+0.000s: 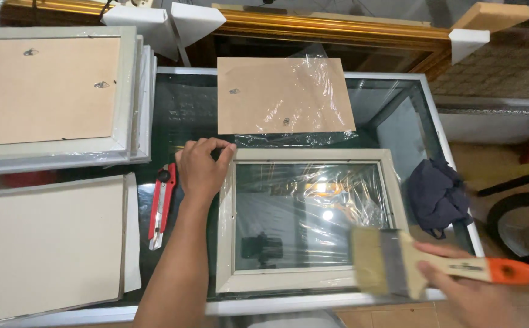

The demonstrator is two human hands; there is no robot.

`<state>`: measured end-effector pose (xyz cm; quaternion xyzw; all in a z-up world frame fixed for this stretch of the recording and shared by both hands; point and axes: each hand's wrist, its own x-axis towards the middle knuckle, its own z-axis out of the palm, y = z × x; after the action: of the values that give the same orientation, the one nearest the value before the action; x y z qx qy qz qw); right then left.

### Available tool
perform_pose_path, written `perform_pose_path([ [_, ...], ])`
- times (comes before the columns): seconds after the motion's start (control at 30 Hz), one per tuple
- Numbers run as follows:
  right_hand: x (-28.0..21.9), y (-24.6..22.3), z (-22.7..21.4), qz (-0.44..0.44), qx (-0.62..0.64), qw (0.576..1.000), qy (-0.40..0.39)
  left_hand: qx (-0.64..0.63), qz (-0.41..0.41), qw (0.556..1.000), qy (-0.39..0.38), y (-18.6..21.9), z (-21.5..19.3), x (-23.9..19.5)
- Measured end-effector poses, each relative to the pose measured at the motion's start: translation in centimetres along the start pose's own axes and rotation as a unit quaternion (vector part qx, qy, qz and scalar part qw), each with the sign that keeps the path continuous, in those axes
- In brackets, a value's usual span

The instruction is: Brushing the surface of a plastic-wrapped picture frame with a large flat brush on a workbench.

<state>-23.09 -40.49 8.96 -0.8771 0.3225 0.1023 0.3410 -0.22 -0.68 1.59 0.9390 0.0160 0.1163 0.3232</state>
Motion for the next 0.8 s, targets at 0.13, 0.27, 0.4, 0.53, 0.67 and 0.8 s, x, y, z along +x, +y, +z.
perform_pose_path([
  [0.13,0.7,2.7,-3.3,-0.149,0.025,0.983,0.105,-0.002,0.02,1.0,0.021,-0.4,0.4,0.1],
  [0.27,-1.1,-3.4,0.1,-0.22,0.074,0.958,0.166,-0.027,0.025,0.998,0.043,-0.5,0.5,-0.1],
  [0.4,-1.8,-11.2,10.7,-0.402,0.229,0.886,0.017,-0.035,0.032,0.997,0.064,-1.3,0.9,0.0],
  [0.53,-3.1,-15.5,15.7,-0.33,0.281,0.883,-0.18,-0.034,0.014,0.999,0.039,-1.3,0.7,-0.1],
  [0.67,0.3,-11.3,12.1,-0.344,0.246,0.901,-0.097,-0.029,0.035,0.998,0.052,-1.1,0.5,-0.2],
  [0.8,3.9,-4.4,4.1,-0.194,0.22,0.956,0.011,-0.013,0.043,0.998,0.045,-0.9,0.5,-0.1],
])
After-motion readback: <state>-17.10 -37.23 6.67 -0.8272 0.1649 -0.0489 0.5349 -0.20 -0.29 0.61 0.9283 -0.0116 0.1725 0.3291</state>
